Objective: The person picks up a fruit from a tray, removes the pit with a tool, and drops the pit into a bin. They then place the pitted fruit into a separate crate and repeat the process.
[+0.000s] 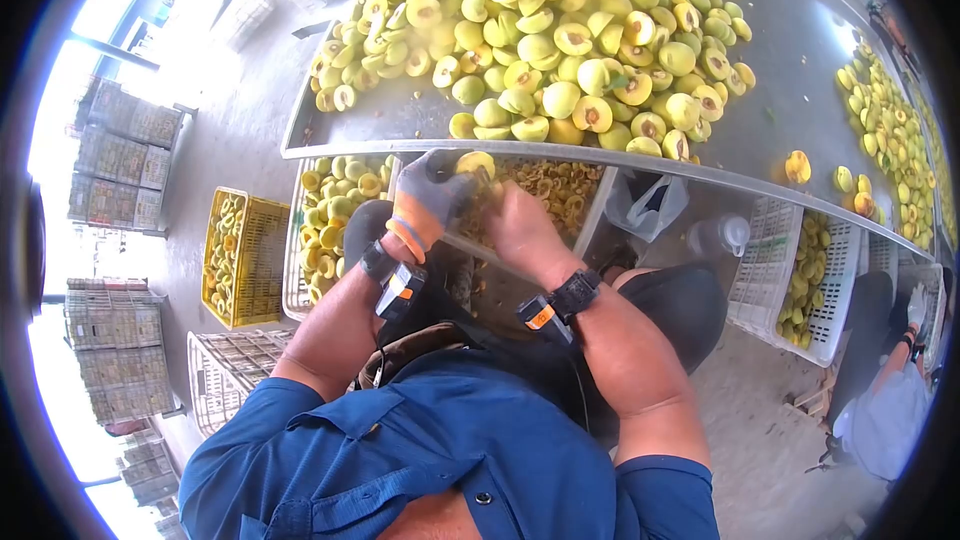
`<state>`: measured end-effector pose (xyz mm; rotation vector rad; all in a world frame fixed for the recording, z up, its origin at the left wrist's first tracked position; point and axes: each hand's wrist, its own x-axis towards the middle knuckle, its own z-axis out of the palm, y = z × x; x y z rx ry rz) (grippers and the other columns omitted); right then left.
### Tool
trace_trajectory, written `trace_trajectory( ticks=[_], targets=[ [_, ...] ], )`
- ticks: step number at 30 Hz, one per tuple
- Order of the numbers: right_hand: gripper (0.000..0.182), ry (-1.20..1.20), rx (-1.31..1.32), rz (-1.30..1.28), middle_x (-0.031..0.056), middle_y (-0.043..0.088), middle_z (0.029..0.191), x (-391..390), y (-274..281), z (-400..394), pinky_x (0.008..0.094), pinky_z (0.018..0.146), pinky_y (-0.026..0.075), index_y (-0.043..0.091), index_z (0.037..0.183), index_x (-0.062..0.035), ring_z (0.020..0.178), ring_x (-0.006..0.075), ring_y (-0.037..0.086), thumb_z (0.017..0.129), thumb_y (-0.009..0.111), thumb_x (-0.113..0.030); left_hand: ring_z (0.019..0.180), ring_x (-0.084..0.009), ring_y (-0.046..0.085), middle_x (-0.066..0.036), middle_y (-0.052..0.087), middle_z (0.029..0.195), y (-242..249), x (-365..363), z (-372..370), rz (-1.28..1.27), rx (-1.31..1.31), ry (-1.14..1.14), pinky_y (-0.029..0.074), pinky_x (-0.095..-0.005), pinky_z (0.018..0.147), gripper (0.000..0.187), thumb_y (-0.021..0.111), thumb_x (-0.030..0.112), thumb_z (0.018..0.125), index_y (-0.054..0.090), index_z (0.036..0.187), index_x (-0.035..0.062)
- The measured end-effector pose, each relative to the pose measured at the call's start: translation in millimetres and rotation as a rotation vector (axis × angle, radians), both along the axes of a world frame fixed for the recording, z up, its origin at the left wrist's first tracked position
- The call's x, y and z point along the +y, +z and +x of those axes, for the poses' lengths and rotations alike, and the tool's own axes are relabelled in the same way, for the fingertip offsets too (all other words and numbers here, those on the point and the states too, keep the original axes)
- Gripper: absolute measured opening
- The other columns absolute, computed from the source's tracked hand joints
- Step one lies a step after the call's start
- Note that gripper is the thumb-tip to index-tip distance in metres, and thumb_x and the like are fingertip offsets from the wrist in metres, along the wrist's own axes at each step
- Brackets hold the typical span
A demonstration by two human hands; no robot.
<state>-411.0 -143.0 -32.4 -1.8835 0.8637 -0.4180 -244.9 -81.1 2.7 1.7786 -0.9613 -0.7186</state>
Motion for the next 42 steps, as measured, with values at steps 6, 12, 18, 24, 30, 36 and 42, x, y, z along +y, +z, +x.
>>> trace_trajectory(
  ticks=[6, 12, 18, 24, 30, 36, 42],
  targets=[
    [0.018, 0.121, -0.161, 0.541, 0.0069, 0.060, 0.066, 5.4, 16.4, 2.3, 0.0366, 0.048, 0.044, 0.063, 0.097, -0.0018, 0.050, 0.0191, 0.056, 0.103, 0.058, -0.018, 0.087, -0.0218, 0.074, -0.013, 0.078, 0.097, -11.7, -0.9, -3.6, 0.020, -0.033, 0.024, 0.058, -0.0360, 0.079, 0.036, 0.077, 0.020, 0.088, 0.075, 0.118, 0.0003],
    [0.021, 0.148, -0.135, 0.705, 0.0014, 0.055, 0.061, -4.6, 15.7, 1.2, 0.0339, 0.047, 0.040, 0.068, 0.098, -0.0030, 0.047, 0.0133, 0.052, 0.100, 0.063, -0.023, 0.088, -0.0175, 0.073, -0.007, 0.077, 0.105, -7.1, -2.3, 1.1, -0.128, 0.725, 0.114, 0.059, -0.0311, 0.079, 0.027, 0.069, 0.015, 0.099, 0.073, 0.120, -0.0017],
    [0.018, 0.237, -0.200, 1.259, -0.0049, 0.044, 0.065, 1.5, 31.8, -5.5, 0.0310, 0.045, 0.039, 0.052, 0.090, -0.0123, 0.048, 0.0087, 0.043, 0.103, 0.060, -0.023, 0.096, -0.0388, 0.074, -0.022, 0.074, 0.108, -70.6, -8.5, 17.2, -0.346, -0.634, -0.139, 0.060, -0.0415, 0.082, 0.037, 0.072, 0.008, 0.085, 0.071, 0.121, -0.0009],
    [0.020, 0.333, -0.197, 1.247, -0.0049, 0.042, 0.067, 6.3, 28.1, -9.3, 0.0314, 0.046, 0.041, 0.049, 0.092, -0.0134, 0.050, 0.0081, 0.044, 0.104, 0.060, -0.024, 0.094, -0.0204, 0.072, -0.011, 0.076, 0.107, -74.9, -7.8, 38.7, -0.315, -0.280, -0.161, 0.057, -0.0323, 0.084, 0.029, 0.071, 0.014, 0.098, 0.072, 0.121, -0.0034],
    [0.026, 0.249, 0.320, 0.366, 0.0143, 0.068, 0.084, -12.9, -96.3, -15.4, 0.0438, 0.063, 0.052, 0.062, 0.107, 0.0008, 0.067, 0.0312, 0.066, 0.096, 0.066, -0.022, 0.095, -0.0126, 0.069, -0.007, 0.079, 0.107, 25.8, 21.4, 52.7, -0.138, -0.171, 0.136, 0.054, -0.0282, 0.087, 0.023, 0.067, 0.015, 0.104, 0.078, 0.117, -0.0004],
    [0.039, 0.193, 0.463, 0.137, 0.0323, 0.073, 0.102, -6.8, -111.4, -23.0, 0.0499, 0.087, 0.057, 0.068, 0.112, 0.0104, 0.098, 0.0469, 0.072, 0.090, 0.069, -0.022, 0.087, -0.0100, 0.066, -0.005, 0.077, 0.097, -9.4, 137.7, 175.3, -0.120, -0.346, 0.299, 0.052, -0.0265, 0.080, 0.026, 0.072, 0.022, 0.100, 0.079, 0.110, -0.0010],
    [0.036, 0.186, 0.503, 0.109, 0.0344, 0.072, 0.107, -13.9, -75.0, -13.5, 0.0505, 0.091, 0.057, 0.074, 0.103, 0.0089, 0.105, 0.0481, 0.071, 0.090, 0.064, -0.024, 0.091, -0.0290, 0.077, -0.018, 0.080, 0.097, -53.5, 200.5, 208.4, 0.650, -0.737, 0.425, 0.057, -0.0389, 0.085, 0.041, 0.078, 0.039, 0.091, 0.080, 0.114, 0.0055]
  ],
)
